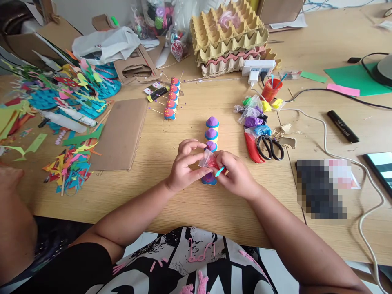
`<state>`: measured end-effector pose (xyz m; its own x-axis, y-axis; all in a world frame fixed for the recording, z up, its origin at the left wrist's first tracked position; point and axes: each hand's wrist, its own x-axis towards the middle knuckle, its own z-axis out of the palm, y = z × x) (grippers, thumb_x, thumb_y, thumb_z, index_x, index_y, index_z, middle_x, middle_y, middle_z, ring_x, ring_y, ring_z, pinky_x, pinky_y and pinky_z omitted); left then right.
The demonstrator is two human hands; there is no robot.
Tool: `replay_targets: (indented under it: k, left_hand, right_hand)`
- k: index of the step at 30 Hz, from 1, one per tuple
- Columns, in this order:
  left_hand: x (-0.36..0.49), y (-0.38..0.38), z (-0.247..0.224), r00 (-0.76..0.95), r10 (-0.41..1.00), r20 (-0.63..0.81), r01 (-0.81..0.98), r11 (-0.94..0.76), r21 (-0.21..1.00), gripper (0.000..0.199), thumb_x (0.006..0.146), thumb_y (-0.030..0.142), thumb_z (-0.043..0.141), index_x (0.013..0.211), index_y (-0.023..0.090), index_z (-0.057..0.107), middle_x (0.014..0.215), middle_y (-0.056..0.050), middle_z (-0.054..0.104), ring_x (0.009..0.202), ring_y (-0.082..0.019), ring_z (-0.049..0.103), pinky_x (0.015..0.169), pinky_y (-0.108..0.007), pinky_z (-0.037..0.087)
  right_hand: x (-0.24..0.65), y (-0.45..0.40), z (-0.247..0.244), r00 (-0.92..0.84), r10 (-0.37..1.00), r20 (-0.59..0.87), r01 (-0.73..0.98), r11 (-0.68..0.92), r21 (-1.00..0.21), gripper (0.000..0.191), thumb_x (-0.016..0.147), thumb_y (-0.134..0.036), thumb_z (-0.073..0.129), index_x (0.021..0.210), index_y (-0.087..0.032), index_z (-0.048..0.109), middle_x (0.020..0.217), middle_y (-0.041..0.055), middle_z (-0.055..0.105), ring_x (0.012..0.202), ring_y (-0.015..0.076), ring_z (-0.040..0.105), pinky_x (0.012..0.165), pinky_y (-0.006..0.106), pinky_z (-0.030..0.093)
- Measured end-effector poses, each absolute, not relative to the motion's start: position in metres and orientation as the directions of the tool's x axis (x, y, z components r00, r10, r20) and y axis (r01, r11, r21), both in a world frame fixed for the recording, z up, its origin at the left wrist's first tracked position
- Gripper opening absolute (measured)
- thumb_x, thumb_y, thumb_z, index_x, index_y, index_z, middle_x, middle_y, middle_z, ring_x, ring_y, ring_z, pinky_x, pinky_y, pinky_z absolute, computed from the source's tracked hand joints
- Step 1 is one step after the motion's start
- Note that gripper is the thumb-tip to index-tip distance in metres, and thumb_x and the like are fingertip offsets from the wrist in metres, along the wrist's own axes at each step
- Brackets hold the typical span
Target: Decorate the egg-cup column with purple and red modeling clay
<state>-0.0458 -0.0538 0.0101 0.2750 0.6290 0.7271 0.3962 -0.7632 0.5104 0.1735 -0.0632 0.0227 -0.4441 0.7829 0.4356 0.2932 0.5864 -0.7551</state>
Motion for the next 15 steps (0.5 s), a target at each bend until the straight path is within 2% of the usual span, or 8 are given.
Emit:
replay_targets:
  k: [7,11,15]
  left_hand:
    - [-0.045,-0.055,0.009,0.253,0.643,0.722,0.364,-0.755,0.545,0.016,0.097,0.036,0.077,0.111,0.029,0.077,0.121,-0.004,0.071,0.126,-0.022,0.057,0.115,-0.048,0.052]
    - [-0.045,-0.055,0.009,0.23,0.654,0.721,0.384,-0.741,0.55,0.01,0.095,0.032,0.079,0.104,0.029,0.078,0.116,-0.003,0.072,0.124,-0.021,0.057,0.114,-0.047,0.052]
    - [-0.045,-0.056,0.011,0.195,0.644,0.74,0.384,-0.745,0.546,0.003,0.095,0.031,0.079,0.097,0.03,0.079,0.113,-0.002,0.071,0.122,-0.02,0.057,0.111,-0.045,0.053]
  right_hand:
    - [0.169,-0.07,0.03,-0.425,0.815,0.395,0.175,0.501,-0.847,0.03,0.101,-0.025,0.065,0.084,-0.026,0.041,0.08,0.0007,0.056,0.076,0.0175,0.054,0.067,0.034,0.046]
    - [0.166,-0.071,0.036,-0.34,0.896,0.284,-0.026,0.293,-0.956,0.038,0.104,-0.033,0.064,0.077,-0.025,0.038,0.082,0.0007,0.059,0.07,0.0138,0.052,0.065,0.032,0.045]
    - [0.163,-0.067,0.035,-0.315,0.939,0.139,-0.228,0.067,-0.971,0.041,0.098,-0.04,0.075,0.079,-0.024,0.042,0.086,0.0006,0.065,0.067,0.0118,0.053,0.062,0.029,0.044]
